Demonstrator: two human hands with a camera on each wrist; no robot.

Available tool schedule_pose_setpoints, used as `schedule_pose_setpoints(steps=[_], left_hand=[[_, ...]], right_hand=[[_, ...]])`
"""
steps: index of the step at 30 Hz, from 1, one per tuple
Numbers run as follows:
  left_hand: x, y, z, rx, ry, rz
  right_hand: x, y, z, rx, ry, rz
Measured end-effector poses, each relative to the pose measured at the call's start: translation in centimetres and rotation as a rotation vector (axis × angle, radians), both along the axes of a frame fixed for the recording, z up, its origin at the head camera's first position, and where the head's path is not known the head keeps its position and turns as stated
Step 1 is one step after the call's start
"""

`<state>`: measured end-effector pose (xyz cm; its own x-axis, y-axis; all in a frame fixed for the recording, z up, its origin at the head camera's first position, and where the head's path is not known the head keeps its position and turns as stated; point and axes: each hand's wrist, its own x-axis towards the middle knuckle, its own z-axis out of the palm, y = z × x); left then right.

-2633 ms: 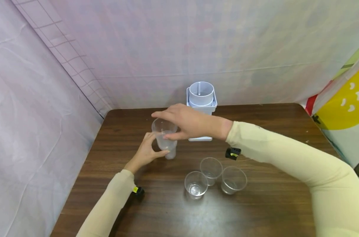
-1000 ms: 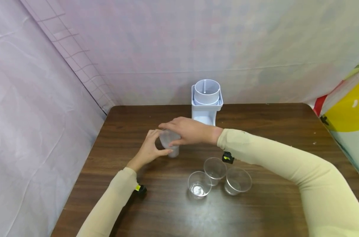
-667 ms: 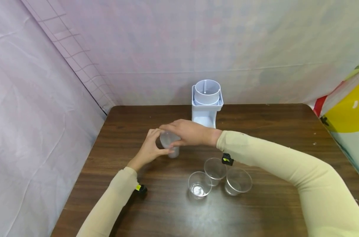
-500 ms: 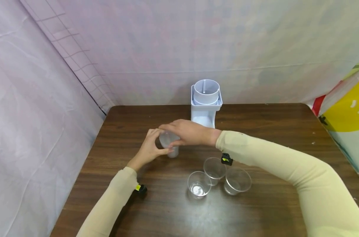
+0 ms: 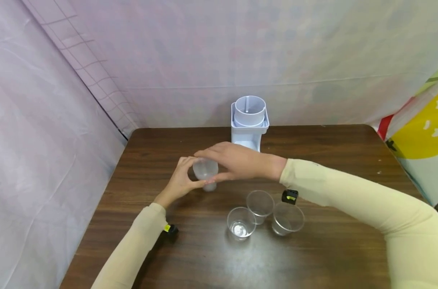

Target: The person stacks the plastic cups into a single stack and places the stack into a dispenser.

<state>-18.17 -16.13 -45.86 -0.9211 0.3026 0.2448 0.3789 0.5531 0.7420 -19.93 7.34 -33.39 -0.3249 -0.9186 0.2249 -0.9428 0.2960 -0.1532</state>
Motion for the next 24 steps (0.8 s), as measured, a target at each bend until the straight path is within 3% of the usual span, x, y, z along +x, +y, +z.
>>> schedule_pose_setpoints(steps=[5,9,20,24], left_hand=[[0.0,0.0,0.1,-0.005,0.004,-0.007],[0.0,0.1,0.1,-0.015,0.014,0.009],[0.1,0.2,0.1,-0.024,0.041,0.036],[0.1,0.2,0.2,-0.023,0.033,0.042]], right_hand=[[2.1,1.4,1.2,0.007,-0.004,0.06],[3.6,2.7,1.2,0.045,0.014,0.102],[6.5,5.3,-0.6,0.221,-0.035,0.117],[7.3,5.4,-1.5,0.299,-0.015,0.134]])
